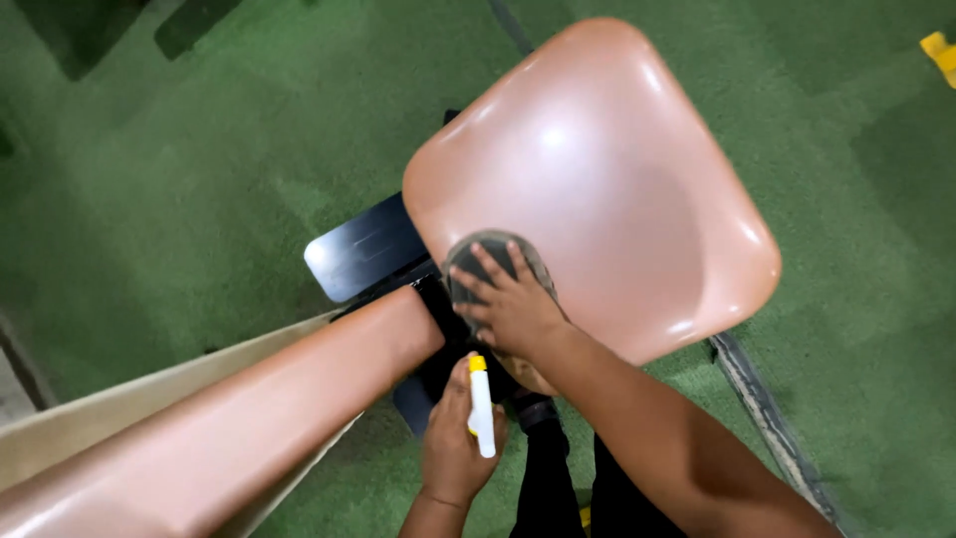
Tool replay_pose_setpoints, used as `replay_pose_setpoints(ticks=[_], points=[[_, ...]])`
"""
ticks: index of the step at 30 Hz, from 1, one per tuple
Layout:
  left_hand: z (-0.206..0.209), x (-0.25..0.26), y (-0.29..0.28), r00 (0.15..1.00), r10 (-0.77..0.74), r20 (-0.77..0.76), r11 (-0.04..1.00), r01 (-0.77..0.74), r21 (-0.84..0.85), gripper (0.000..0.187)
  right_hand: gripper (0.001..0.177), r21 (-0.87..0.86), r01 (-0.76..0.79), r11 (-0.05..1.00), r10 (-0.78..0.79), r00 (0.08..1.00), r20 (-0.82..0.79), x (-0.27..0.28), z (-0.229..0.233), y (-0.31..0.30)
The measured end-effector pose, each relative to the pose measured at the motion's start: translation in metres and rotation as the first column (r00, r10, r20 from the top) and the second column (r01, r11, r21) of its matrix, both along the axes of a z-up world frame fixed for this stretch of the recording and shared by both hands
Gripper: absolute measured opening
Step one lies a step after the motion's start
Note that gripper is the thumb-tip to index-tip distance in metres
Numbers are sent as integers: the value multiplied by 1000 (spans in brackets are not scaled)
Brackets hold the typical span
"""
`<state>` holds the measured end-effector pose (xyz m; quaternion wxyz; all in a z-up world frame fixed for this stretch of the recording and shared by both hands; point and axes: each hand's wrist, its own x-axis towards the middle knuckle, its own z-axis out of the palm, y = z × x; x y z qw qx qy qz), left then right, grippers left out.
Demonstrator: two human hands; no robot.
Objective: The recorder is wiping down various gym weight machines and benches using a spray bottle and a cloth.
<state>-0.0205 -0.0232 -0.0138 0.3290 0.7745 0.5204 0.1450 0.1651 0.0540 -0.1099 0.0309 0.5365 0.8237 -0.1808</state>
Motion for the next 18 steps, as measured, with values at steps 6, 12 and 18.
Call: replay_pose_setpoints(ticks=[6, 12, 18], points=[[-5, -5, -13, 996, -72, -43, 997, 72, -19, 72, 58, 206, 170, 964, -162, 985, -57, -8, 16, -38], [6, 13, -4, 979, -198, 48, 979, 200, -38, 69, 77, 324, 281, 903, -291, 956, -18, 35, -19, -134], [20, 35, -3, 955, -291, 58, 955, 294, -43, 66, 67, 435, 629, 645, -670, 739, -75, 119, -19, -158]])
